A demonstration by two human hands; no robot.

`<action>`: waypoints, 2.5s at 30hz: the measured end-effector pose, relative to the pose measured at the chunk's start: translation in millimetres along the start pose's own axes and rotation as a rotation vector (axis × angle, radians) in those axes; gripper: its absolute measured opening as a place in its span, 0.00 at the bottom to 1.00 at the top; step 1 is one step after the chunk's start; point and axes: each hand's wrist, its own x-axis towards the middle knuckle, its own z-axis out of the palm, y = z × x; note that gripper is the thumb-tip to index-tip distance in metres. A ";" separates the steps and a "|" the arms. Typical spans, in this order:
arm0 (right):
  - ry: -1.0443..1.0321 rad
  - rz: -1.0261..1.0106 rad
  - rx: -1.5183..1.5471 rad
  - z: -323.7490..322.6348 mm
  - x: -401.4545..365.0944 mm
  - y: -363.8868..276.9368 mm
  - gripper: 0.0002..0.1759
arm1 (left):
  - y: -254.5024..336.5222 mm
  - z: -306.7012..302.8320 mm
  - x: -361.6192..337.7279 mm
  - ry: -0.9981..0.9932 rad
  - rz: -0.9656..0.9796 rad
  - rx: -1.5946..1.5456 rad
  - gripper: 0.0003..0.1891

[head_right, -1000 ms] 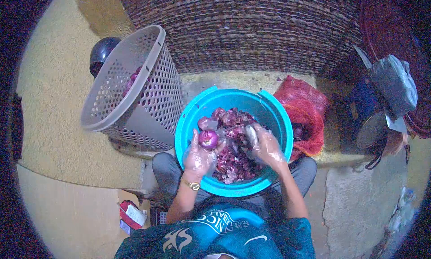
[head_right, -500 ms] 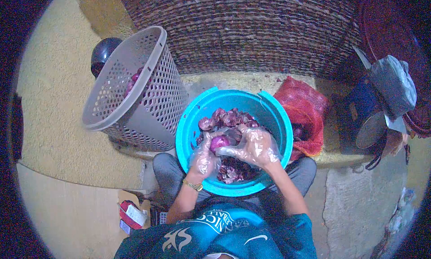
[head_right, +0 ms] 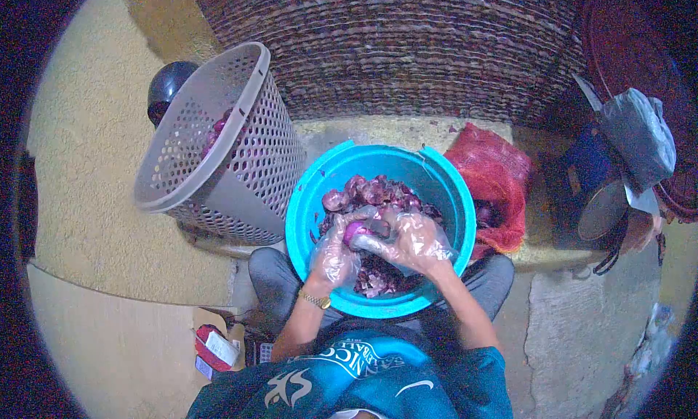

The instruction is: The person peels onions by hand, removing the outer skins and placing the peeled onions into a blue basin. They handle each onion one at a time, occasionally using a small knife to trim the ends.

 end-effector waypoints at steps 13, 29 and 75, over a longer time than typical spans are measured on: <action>-0.032 0.095 0.030 1.8 -1.5 1.2 0.39 | 6.1 4.7 -1.7 0.009 -0.004 0.053 0.32; -0.051 -0.056 0.004 -5.1 -11.4 -7.7 0.33 | 1.5 -0.7 2.4 0.066 0.019 0.071 0.31; 0.045 0.065 0.100 11.0 -9.7 0.7 0.30 | -7.3 -9.8 4.6 0.080 0.025 0.056 0.27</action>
